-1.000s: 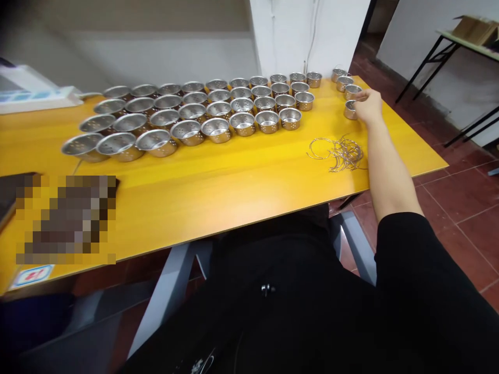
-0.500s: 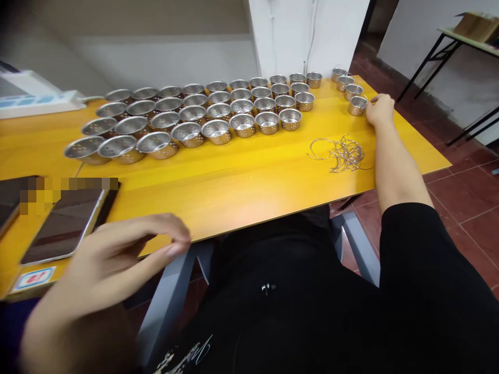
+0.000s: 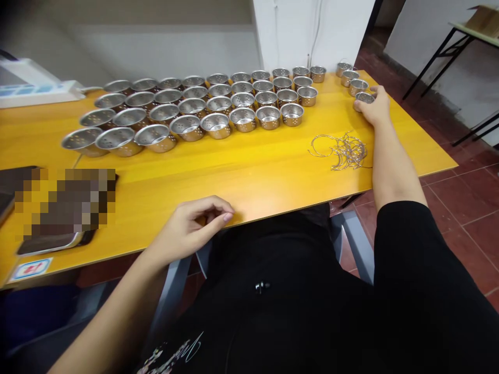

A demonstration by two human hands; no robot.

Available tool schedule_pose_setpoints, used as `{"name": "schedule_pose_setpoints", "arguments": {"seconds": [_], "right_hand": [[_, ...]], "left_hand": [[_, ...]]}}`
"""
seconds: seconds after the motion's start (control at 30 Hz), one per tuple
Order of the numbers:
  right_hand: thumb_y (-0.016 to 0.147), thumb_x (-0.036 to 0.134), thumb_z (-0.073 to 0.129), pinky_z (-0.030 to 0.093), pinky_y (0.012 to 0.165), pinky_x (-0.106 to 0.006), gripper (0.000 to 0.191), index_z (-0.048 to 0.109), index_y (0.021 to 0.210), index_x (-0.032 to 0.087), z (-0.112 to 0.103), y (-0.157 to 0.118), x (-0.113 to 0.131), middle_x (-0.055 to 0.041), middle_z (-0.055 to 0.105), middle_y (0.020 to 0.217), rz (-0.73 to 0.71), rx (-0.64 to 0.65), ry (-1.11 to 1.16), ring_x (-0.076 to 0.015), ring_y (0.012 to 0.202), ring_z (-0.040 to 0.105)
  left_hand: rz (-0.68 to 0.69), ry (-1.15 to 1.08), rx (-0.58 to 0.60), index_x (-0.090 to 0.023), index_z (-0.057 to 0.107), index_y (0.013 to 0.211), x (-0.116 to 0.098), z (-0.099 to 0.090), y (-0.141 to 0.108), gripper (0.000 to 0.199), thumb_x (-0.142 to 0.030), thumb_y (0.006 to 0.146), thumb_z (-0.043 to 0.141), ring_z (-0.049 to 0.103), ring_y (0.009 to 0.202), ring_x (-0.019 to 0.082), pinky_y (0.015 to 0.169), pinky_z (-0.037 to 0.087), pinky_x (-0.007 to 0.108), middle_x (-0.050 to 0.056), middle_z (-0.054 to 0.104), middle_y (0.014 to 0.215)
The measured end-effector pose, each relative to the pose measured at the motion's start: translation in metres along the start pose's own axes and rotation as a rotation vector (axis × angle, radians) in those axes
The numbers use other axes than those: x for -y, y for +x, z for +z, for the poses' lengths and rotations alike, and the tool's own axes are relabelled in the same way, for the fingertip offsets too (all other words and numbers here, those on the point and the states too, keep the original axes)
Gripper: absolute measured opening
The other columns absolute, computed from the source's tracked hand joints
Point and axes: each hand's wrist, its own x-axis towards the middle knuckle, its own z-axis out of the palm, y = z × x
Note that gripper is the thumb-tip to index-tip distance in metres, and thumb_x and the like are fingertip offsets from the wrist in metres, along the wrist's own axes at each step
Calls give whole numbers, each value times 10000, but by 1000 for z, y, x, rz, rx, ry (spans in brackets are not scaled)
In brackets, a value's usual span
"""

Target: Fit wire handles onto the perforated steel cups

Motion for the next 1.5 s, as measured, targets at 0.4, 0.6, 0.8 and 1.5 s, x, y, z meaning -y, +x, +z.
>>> {"name": "schedule_pose_setpoints", "arguments": {"seconds": [0.4,0.6,0.8,1.5], "right_hand": [[1103,309,1104,554,1361,-474,816,657,1769,158,5,13,-5,-285,757,1796,81,-53,-26,-330,1584,736],[1088,289,1132,557,1370,-468,788,694,1731,168,8,24,-4,-300,753,1803,97,-63,-44,-331,1610,752],[1079,297,1142,557,1395,-445,913,632,1819,144,7,30,-9,-307,728,1837,89,-28,-81,-320,1636,748],[1189,74,952,540,1477,-391,691,616,1789,142,-42,24,77,-226,640,1966,-315,-52,137,-255,1758,672]], "left_hand": [[-64,-19,8,-198,882,1019,1,-3,1,241,-404,1121,809,685,674,130,609,541,209,41,852,832],[-42,-26,-4,-202,880,1011,2,-4,2,210,-369,1115,806,707,696,113,633,535,189,29,853,838],[-26,-25,-9,-203,879,1008,3,-5,3,199,-349,1118,800,697,673,100,617,523,178,16,844,819],[-89,-104,-2,-188,890,1024,7,-4,2,196,-371,1086,854,716,741,133,671,563,213,43,856,869]]}}
